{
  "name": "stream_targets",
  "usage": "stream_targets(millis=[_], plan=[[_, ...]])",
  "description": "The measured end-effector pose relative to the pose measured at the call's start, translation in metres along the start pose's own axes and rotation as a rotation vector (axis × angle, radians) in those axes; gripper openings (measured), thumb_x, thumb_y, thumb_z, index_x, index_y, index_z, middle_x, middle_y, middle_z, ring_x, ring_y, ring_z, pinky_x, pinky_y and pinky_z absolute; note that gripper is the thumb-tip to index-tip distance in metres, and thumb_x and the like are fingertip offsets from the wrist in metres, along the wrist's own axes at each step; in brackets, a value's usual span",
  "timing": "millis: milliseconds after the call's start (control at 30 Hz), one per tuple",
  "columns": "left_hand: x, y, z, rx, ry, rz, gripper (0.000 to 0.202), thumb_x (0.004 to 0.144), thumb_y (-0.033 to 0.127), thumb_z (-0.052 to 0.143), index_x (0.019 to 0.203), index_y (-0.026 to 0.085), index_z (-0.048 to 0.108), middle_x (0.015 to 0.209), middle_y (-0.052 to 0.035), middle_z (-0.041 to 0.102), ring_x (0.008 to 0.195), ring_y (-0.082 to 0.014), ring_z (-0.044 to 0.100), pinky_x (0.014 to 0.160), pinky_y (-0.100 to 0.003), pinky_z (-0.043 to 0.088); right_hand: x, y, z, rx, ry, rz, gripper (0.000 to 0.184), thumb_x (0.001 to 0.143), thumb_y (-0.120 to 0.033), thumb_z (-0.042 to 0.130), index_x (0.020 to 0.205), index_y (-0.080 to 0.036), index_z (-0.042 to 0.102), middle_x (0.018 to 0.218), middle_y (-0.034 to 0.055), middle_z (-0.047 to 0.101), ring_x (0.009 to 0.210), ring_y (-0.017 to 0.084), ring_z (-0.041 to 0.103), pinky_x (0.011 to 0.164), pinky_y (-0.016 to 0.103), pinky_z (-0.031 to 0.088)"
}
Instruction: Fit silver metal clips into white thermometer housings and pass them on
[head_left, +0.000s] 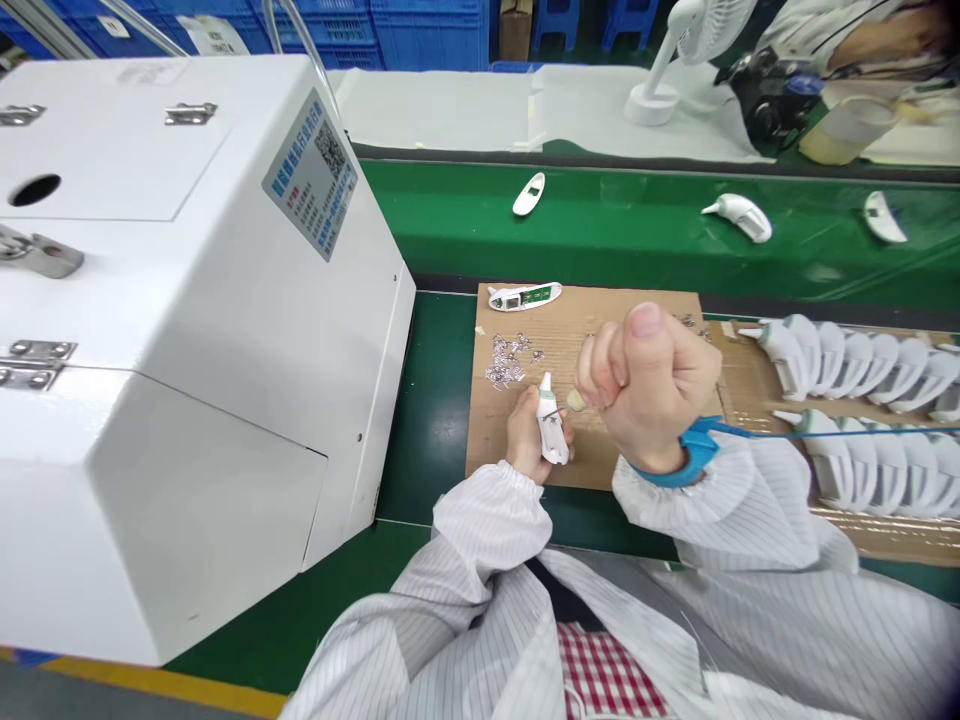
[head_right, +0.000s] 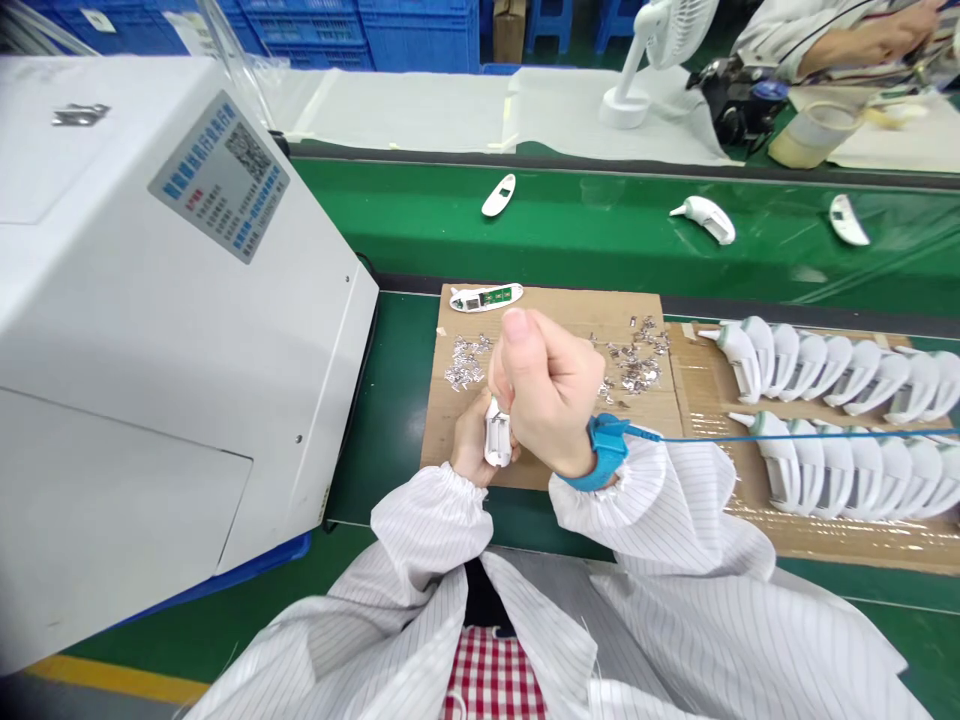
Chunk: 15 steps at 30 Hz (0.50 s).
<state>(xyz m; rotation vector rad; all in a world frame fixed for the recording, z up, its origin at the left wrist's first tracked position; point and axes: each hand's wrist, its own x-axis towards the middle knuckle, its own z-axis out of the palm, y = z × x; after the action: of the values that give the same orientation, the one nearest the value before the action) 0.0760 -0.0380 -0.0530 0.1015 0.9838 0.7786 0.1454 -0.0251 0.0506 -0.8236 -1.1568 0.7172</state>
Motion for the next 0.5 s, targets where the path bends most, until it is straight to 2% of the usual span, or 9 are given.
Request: stream_targets(millis=[200, 400, 500], plan=[[0.0008, 0.0042, -0.0019, 0.006, -0.053, -0.003, 0.039, 0.088, 0.057, 0.051, 0.093, 0.019, 0.047, 0.060, 0.0044, 0.052, 0.035, -0.0098, 0.047, 0.035, -0.020, 0.034, 0.0088, -0.0055, -0.0074, 0.045, 0.054, -0.007, 0.049, 0.094, -0.041, 0.055, 0.052, -0.023, 0.035, 0.042, -0.0061, 0.031, 0.033, 0.008, 0.029, 0.033, 0.027, 0.024], [-0.0013, 0.0052, -0.0001, 0.002, -0.067, 0.020, 0.028, 0.095, 0.047, 0.041, 0.090, 0.020, 0.045, 0.060, 0.0046, 0.049, 0.033, -0.0102, 0.045, 0.031, -0.021, 0.033, 0.0060, -0.0032, -0.0095, -0.061, 0.078, 0.069, 0.052, 0.093, -0.048, 0.053, 0.051, -0.024, 0.034, 0.041, -0.0051, 0.029, 0.033, 0.010, 0.030, 0.034, 0.029, 0.026], [-0.0018, 0.0055, -0.0011, -0.006, -0.074, 0.022, 0.026, 0.096, 0.044, 0.039, 0.087, 0.020, 0.045, 0.059, 0.0038, 0.050, 0.033, -0.0101, 0.044, 0.030, -0.021, 0.033, 0.0046, -0.0023, -0.0086, 0.028, 0.087, 0.060, 0.050, 0.094, -0.043, 0.054, 0.051, -0.024, 0.036, 0.040, -0.0053, 0.031, 0.033, 0.010, 0.031, 0.035, 0.029, 0.024]])
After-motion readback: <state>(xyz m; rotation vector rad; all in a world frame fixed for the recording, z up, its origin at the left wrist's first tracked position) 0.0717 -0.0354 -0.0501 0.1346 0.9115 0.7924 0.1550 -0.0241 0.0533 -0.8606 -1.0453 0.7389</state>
